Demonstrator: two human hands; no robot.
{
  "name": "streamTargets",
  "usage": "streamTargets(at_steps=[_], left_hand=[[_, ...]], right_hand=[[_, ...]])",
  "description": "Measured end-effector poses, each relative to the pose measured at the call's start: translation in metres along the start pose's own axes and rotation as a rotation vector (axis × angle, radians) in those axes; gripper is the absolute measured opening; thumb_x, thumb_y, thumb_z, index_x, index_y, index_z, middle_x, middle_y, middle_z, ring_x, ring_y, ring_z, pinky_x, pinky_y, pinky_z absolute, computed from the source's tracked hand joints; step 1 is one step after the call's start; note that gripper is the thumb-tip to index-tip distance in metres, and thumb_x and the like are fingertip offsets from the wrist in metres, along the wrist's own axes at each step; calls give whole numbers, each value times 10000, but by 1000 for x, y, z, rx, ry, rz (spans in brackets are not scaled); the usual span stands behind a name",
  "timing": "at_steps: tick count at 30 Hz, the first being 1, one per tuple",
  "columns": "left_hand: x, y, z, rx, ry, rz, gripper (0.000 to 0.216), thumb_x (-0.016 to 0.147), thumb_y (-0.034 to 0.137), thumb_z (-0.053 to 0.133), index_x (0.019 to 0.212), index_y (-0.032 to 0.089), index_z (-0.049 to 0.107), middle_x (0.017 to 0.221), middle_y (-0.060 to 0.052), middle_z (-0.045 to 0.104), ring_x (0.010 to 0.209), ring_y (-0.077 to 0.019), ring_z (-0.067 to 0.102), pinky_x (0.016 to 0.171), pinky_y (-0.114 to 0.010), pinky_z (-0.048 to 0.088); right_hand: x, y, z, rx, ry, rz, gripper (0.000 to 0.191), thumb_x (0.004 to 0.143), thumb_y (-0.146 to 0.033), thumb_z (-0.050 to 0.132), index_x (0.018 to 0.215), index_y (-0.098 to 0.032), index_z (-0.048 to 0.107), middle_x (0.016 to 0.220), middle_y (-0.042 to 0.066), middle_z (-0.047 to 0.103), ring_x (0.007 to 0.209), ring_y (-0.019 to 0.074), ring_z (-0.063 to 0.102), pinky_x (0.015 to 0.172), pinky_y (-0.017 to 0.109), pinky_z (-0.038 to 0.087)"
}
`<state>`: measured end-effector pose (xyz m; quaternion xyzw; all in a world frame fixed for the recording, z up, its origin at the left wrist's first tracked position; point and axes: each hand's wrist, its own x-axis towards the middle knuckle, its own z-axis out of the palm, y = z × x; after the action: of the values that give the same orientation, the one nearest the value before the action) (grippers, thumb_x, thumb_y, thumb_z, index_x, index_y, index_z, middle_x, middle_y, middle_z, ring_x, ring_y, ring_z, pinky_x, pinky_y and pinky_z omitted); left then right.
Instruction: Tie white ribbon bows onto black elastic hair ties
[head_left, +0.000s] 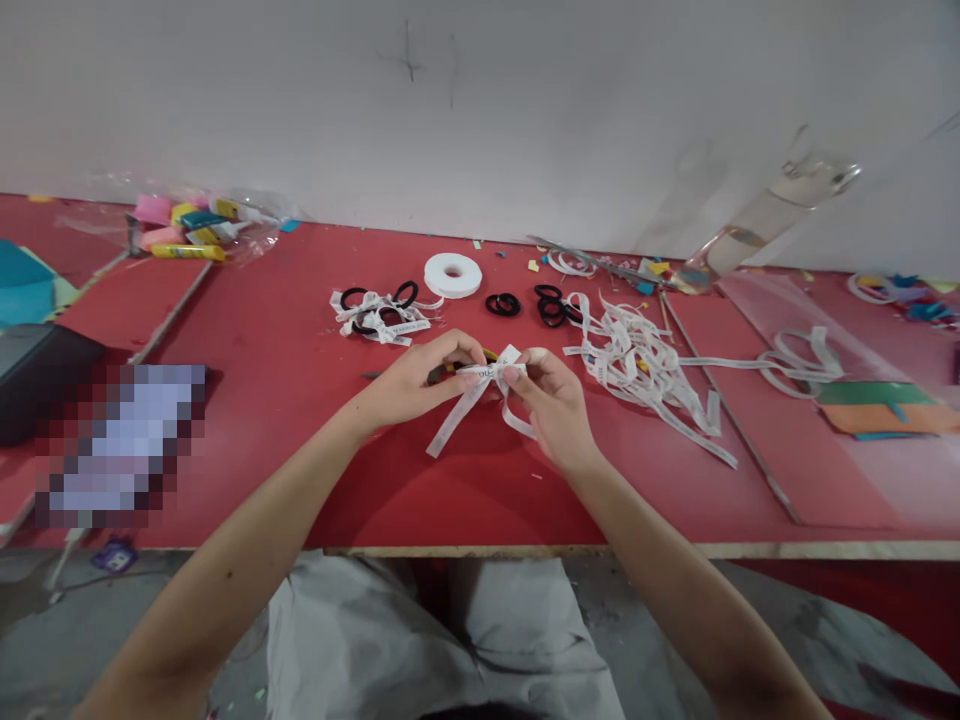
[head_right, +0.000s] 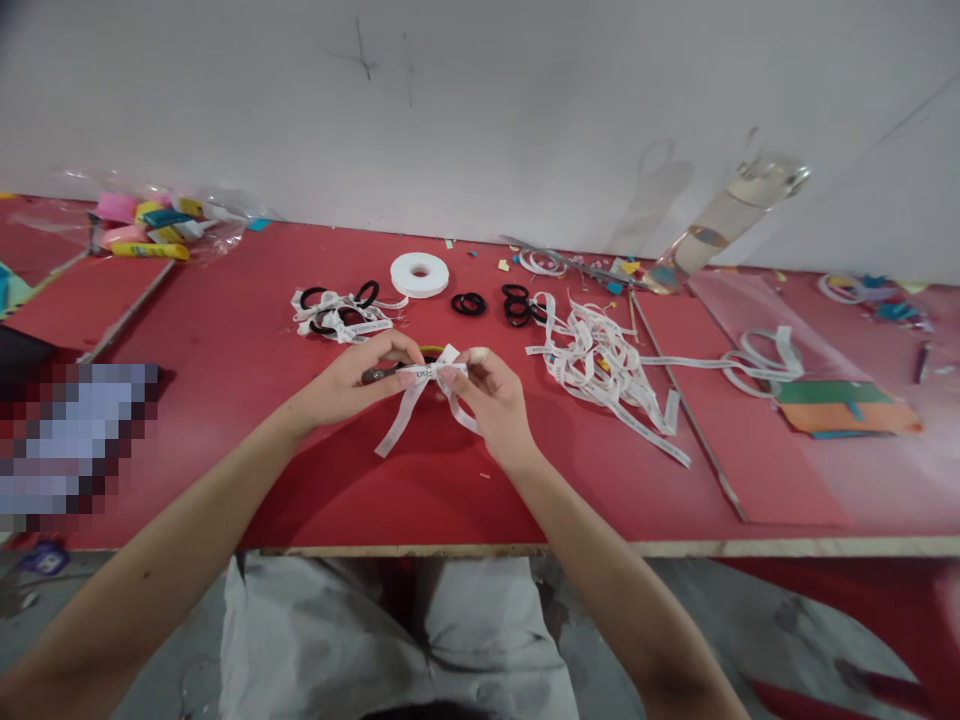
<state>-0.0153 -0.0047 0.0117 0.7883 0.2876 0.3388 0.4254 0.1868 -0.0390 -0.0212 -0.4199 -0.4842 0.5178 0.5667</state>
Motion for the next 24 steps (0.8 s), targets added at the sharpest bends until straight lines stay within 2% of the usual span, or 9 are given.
streamTargets(at_steps=[4, 8, 13, 18, 24], left_hand=[[2, -1, 0, -94, -39, -32, 144, 925, 278, 547, 1035, 186, 565, 1062, -75, 645, 1031, -189, 638, 852, -293, 509], [4, -2, 0, -81, -55, -4, 139, 886, 175, 548, 1023, 181, 568, 1070, -73, 654, 1031, -187, 646, 877, -314, 511], [4, -4, -1, 28, -60, 0, 106, 906, 259, 581, 966, 175, 609, 1000, -49, 672, 923, -156, 641, 828, -286, 501], [5, -8, 3, 153, -105, 44, 139, 900, 312, 621, 931, 193, 687, 943, -39, 695, 877, -159, 630, 816, -285, 478], [6, -14, 11, 169, -87, 158, 110, 901, 269, 629, 931, 198, 708, 952, -48, 714, 912, -160, 636, 833, -275, 478]], right_hand=[[1, -2, 1, 35, 17, -8, 197, 798, -348, 739, 846, -240, 582, 759, -29, 580, 674, 102, 572, 691, 262, 530], [3, 0, 0, 27, 56, -11, 155, 810, -333, 723, 880, -250, 613, 787, -25, 592, 706, 101, 580, 696, 252, 527], [4, 2, -1, -71, 146, -7, 157, 812, -339, 718, 913, -255, 633, 769, -28, 587, 655, 94, 554, 590, 217, 478], [3, 1, -1, -220, 149, -93, 180, 825, -350, 707, 970, -260, 650, 894, -10, 649, 845, 134, 627, 801, 274, 511], [4, 6, -3, -237, 142, -55, 304, 818, -359, 714, 1091, -271, 610, 976, 4, 664, 920, 154, 643, 847, 306, 512]])
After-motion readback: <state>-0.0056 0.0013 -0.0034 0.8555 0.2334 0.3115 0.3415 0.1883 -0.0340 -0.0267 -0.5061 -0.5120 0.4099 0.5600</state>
